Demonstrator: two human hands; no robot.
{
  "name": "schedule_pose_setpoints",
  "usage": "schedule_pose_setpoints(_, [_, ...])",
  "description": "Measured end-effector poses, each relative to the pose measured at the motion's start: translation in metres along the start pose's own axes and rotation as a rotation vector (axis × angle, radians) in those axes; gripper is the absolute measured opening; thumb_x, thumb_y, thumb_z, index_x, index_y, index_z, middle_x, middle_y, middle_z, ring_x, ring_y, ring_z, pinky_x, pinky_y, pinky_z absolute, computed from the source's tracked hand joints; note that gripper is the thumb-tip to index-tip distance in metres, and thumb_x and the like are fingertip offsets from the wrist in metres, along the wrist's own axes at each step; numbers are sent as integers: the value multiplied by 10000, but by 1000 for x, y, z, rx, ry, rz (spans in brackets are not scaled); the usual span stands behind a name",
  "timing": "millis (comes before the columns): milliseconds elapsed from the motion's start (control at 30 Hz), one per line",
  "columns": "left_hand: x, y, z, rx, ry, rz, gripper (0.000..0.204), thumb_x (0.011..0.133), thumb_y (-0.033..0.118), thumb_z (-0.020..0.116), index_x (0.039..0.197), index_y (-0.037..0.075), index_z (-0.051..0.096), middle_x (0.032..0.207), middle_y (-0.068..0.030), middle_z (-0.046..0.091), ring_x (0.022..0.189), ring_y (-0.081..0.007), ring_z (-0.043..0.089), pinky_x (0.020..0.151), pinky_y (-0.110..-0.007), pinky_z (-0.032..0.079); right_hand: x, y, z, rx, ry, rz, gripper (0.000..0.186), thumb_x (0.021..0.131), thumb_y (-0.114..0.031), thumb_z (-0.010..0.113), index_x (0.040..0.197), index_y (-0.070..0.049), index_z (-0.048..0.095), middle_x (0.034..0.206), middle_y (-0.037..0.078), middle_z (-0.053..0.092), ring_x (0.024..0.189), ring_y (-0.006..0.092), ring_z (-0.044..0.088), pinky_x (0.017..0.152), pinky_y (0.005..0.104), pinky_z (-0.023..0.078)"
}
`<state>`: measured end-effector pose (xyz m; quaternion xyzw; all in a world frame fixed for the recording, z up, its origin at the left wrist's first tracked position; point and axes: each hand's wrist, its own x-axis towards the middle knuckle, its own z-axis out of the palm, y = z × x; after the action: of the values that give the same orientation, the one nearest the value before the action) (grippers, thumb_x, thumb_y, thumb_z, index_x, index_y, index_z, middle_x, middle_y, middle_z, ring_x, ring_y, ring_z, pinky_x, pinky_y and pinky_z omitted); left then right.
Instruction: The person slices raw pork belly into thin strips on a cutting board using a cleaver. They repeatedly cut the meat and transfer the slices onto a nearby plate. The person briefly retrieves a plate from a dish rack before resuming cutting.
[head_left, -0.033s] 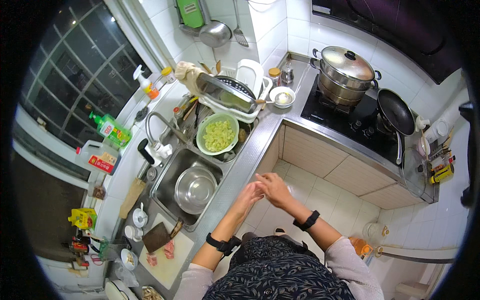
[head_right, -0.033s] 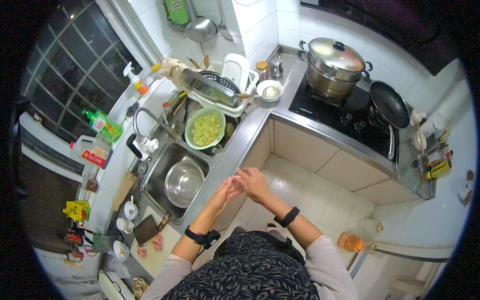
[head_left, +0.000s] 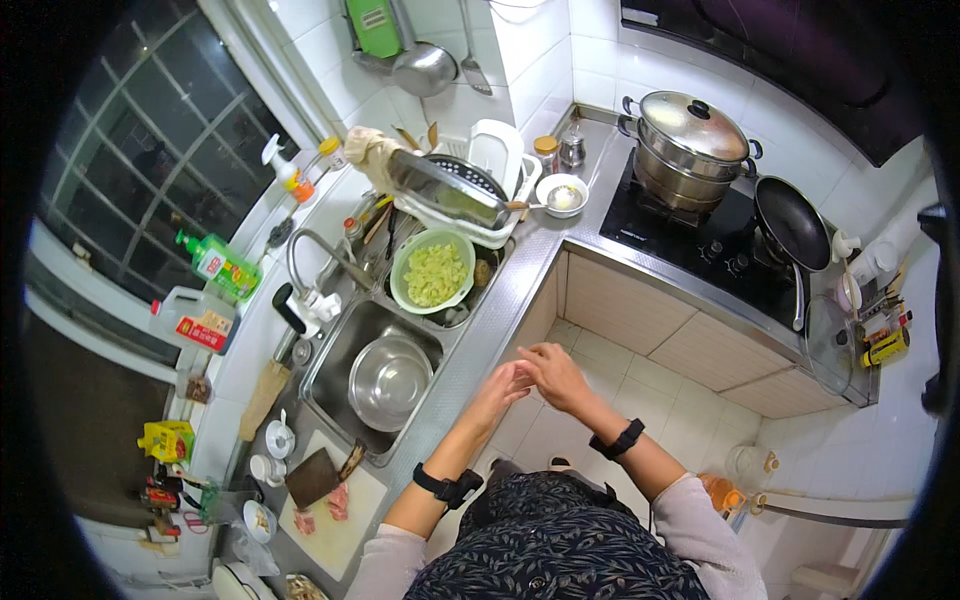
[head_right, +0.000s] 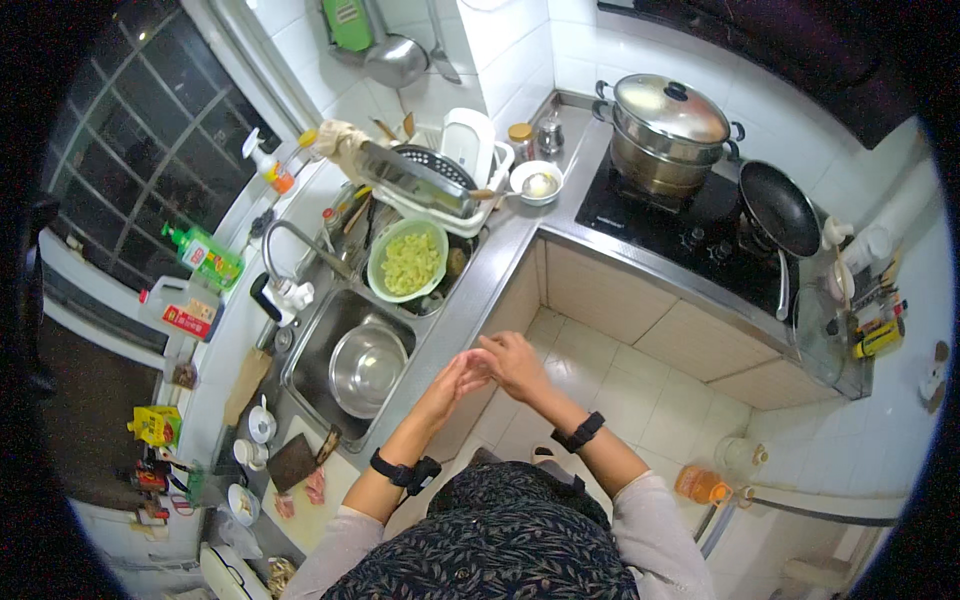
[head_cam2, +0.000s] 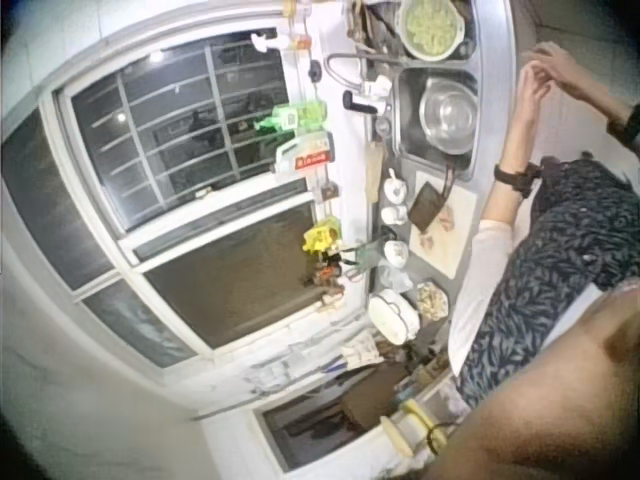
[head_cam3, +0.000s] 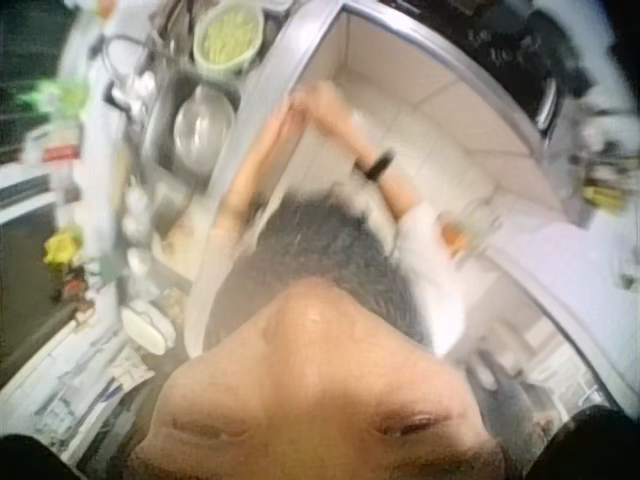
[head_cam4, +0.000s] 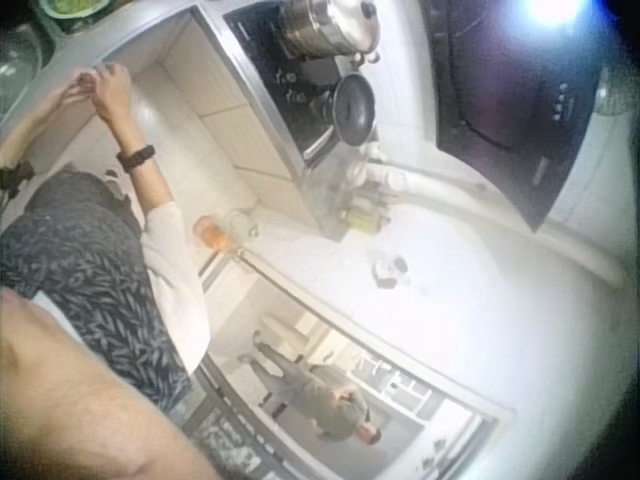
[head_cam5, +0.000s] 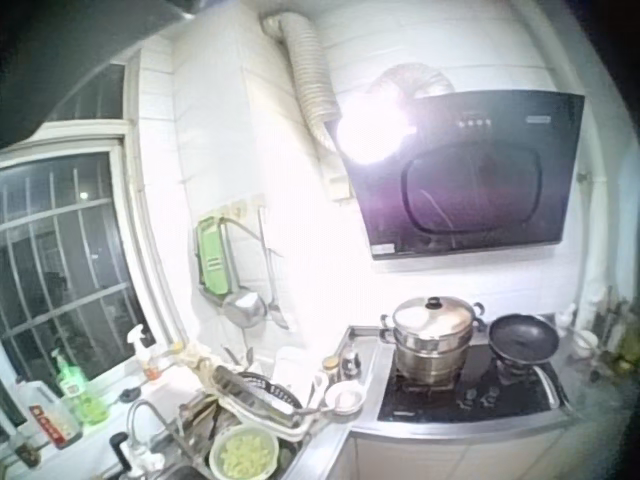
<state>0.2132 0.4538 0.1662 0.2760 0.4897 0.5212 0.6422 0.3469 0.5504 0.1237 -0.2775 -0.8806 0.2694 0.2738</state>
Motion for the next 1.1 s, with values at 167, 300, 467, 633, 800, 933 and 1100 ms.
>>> schedule_pose_setpoints(167, [71, 41, 13, 526, -14, 179, 458, 957, 326, 444, 1332, 66, 396, 1269, -90, 477, 1131, -212, 511, 924, -332, 408, 28, 57, -34, 230, -52, 283, 436, 939, -348, 437, 1207, -14, 521, 1056, 189, 548, 975, 336, 530, 839, 389, 437])
schedule_pose_setpoints(300, [112, 111, -6, 1116, -90, 567, 553, 858, 209, 611, 1348, 83, 389, 1103, -116, 505, 974, -192, 550, 854, -316, 442, 73, 91, -52, 180, -103, 314, 485, 929, -402, 448, 1175, 5, 544, 1056, 206, 535, 980, 359, 530, 838, 399, 434])
schedule_pose_setpoints(467, [178, 194, -1, 1300, 62, 636, 469, 807, 160, 629, 1237, 48, 478, 797, -110, 565, 710, -268, 572, 663, -370, 466, 148, 127, -76, 182, -174, 268, 448, 907, -399, 491, 1110, -14, 600, 1021, 220, 530, 960, 364, 542, 854, 392, 438])
schedule_pose_setpoints(633, [240, 242, -7, 1725, 93, 670, 437, 770, 3, 562, 1200, 50, 504, 940, -152, 566, 909, -334, 561, 786, -417, 449, 217, 154, -84, 317, -99, 302, 441, 881, -340, 561, 1149, 11, 560, 1038, 191, 508, 931, 306, 556, 825, 388, 449])
schedule_pose_setpoints(800, [289, 268, -22, 1805, 77, 523, 446, 732, -2, 608, 1168, 51, 533, 1085, -159, 541, 1001, -335, 539, 846, -400, 454, 301, 195, -73, 286, 40, 172, 401, 844, -186, 578, 1177, 32, 523, 1051, 195, 513, 955, 318, 523, 849, 369, 424])
schedule_pose_setpoints(933, [319, 274, -20, 1835, 154, 436, 475, 729, 12, 627, 1192, 55, 527, 1217, -165, 501, 1084, -353, 501, 909, -395, 435, 353, 223, -49, 435, 175, 224, 446, 821, -112, 556, 1233, 38, 470, 1153, 231, 500, 1072, 373, 492, 932, 400, 391])
schedule_pose_setpoints(1100, [364, 281, -18, 1864, 199, 319, 525, 721, -55, 526, 1235, 52, 498, 1342, -170, 424, 1146, -369, 470, 964, -400, 406, 377, 236, -29, 349, 237, 150, 471, 807, 30, 509, 1270, -5, 431, 1171, 158, 494, 1011, 244, 537, 832, 319, 461])
